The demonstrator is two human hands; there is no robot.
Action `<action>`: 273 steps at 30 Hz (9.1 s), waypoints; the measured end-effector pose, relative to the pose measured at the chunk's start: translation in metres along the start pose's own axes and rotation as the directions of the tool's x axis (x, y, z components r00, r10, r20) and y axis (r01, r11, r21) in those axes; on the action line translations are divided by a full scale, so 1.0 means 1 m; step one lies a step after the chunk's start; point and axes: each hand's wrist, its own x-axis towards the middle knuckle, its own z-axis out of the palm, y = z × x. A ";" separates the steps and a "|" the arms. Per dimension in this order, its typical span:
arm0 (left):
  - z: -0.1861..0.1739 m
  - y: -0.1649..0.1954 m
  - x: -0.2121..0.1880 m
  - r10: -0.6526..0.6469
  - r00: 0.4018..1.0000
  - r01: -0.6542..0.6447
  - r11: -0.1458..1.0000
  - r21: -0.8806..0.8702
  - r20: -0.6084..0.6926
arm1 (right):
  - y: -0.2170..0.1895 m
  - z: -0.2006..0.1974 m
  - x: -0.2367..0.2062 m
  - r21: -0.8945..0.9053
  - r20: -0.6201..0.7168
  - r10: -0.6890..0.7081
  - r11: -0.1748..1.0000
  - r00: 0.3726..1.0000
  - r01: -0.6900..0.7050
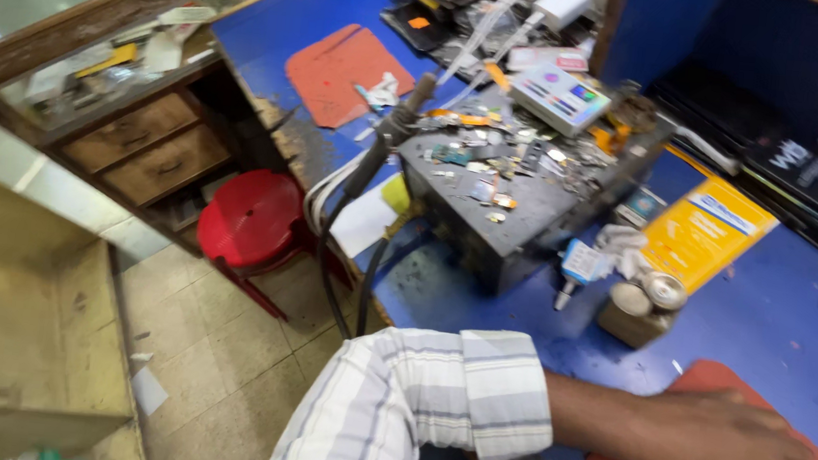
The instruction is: The person uses a purple plastic tool to scrape and clean a small blue circuit board placed on a red mat. Then the person uses a yellow soldering iron to apply heat to specific points on the circuit board. The workspace contains various tools and electronic parts.
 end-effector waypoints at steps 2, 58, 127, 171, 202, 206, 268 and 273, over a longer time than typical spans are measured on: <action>-0.009 0.007 -0.003 0.004 1.000 -0.004 1.000 -0.015 0.003 | -0.002 -0.008 0.001 -0.015 -0.001 -0.007 1.000 1.000 0.007; -0.090 0.030 -0.006 -0.063 0.997 0.074 0.937 -0.342 0.045 | -0.106 -0.071 0.080 -0.194 -0.415 -0.165 0.977 0.895 0.090; -0.096 0.031 -0.005 -0.057 0.989 0.090 0.963 -0.254 0.137 | -0.024 -0.091 -0.012 -0.175 -0.009 -0.034 0.984 0.999 0.032; -0.100 0.033 -0.005 -0.071 0.989 0.100 0.965 -0.241 0.126 | -0.052 -0.092 -0.013 -0.119 0.084 -0.139 0.982 0.987 0.148; -0.102 0.035 -0.004 -0.080 0.989 0.109 0.967 -0.232 0.128 | -0.048 -0.099 -0.029 -0.131 0.162 -0.086 0.986 0.983 0.108; -0.102 0.034 -0.004 -0.073 0.989 0.100 0.969 -0.228 0.126 | -0.049 -0.099 -0.029 -0.112 0.098 -0.071 0.990 0.993 0.081; -0.099 0.035 -0.007 -0.063 0.989 0.089 0.974 -0.207 0.130 | -0.058 -0.085 -0.010 -0.227 -0.025 -0.068 0.972 0.997 0.061; -0.100 0.034 -0.005 -0.061 0.989 0.089 0.974 -0.207 0.138 | -0.055 -0.086 -0.011 -0.185 -0.001 -0.071 0.980 0.997 0.070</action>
